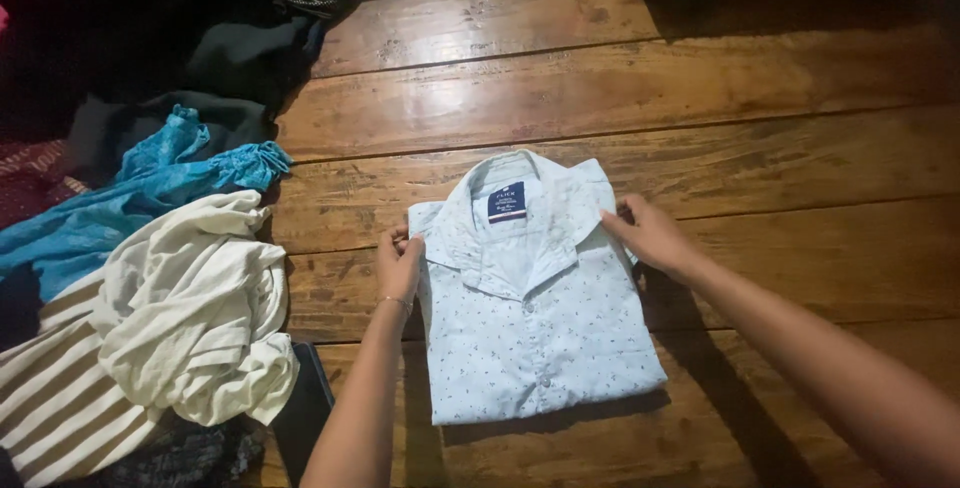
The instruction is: Folding a white patterned shirt on a wooden floor.
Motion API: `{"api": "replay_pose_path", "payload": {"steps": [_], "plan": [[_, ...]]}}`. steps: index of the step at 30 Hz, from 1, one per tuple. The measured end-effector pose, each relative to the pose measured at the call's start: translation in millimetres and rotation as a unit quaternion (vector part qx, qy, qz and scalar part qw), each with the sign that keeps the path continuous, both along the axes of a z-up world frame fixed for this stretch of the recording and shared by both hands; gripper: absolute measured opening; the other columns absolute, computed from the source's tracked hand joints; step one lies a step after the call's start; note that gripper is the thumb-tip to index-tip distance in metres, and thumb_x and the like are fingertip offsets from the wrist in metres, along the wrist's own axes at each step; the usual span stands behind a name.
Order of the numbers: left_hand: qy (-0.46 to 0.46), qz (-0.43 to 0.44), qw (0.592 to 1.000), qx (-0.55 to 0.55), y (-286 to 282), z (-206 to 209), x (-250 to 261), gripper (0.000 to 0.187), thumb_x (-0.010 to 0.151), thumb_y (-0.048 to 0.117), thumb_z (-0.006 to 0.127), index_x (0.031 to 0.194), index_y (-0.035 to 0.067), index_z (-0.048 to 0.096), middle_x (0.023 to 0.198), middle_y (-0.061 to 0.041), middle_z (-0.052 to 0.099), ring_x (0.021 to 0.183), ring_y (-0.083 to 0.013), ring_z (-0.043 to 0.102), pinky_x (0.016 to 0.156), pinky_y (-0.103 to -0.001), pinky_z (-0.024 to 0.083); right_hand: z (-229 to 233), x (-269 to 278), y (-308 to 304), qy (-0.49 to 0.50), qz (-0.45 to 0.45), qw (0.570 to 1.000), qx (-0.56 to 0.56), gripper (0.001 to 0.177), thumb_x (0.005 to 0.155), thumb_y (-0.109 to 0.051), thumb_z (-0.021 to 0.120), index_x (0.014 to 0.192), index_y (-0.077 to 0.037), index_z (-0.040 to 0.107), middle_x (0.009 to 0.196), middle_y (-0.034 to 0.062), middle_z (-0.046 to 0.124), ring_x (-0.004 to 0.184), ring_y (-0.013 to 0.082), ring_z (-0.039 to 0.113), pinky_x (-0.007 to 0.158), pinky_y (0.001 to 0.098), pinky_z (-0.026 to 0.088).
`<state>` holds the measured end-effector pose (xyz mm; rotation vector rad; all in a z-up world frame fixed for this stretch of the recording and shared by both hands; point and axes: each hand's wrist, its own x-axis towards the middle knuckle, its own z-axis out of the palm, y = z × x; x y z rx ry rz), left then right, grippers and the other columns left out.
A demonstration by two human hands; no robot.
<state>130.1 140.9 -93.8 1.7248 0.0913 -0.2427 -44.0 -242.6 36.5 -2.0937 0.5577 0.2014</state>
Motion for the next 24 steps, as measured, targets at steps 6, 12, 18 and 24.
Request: {"api": "replay_pose_path", "payload": {"steps": [6,12,18,24], "plan": [[-0.217,0.018,0.939,0.267,-35.3,109.1,-27.9,0.045,0.092,0.019,0.071,0.13,-0.001,0.055,0.117,-0.018,0.056,0.103,-0.0319,0.056,0.091,-0.044,0.047,16.4,-12.7,18.0,0.022,-0.005,0.999,0.038,0.06,0.084,-0.038,0.074,0.133,-0.005,0.06,0.122,0.014,0.062,0.11,0.0269,0.066,0.092,0.0413,0.057],[-0.426,-0.283,0.821,0.253,-155.6,155.7,-20.7,0.058,0.081,0.003,0.064,0.138,0.006,0.059,0.151,-0.023,0.046,0.144,-0.0424,0.038,0.119,-0.053,0.03,-35.0,-41.1,29.6,-0.164,0.019,0.986,0.011,0.077,0.084,-0.037,0.075,0.146,-0.001,0.048,0.132,0.0208,0.06,0.119,0.0297,0.062,0.1,0.0402,0.051],[-0.476,-0.541,0.587,0.37,-242.1,210.0,-37.8,0.054,0.07,0.007,0.068,0.119,0.027,0.073,0.157,-0.015,0.039,0.147,-0.0441,0.025,0.114,-0.066,0.018,-40.6,-64.4,41.6,-0.144,-0.004,0.981,0.131,0.061,0.101,-0.03,0.06,0.152,-0.003,0.043,0.146,0.0142,0.053,0.132,0.0257,0.052,0.108,0.0382,0.043],[-0.456,-0.546,0.619,0.332,-215.8,203.2,-26.2,0.037,0.08,0.005,0.062,0.115,0.016,0.068,0.124,-0.005,0.062,0.129,-0.0321,0.049,0.109,-0.053,0.038,-38.0,-52.0,8.9,-0.187,-0.084,0.925,0.321,0.054,0.099,-0.023,0.061,0.148,-0.002,0.051,0.134,0.0081,0.062,0.118,0.0141,0.058,0.1,0.0306,0.049]]}}
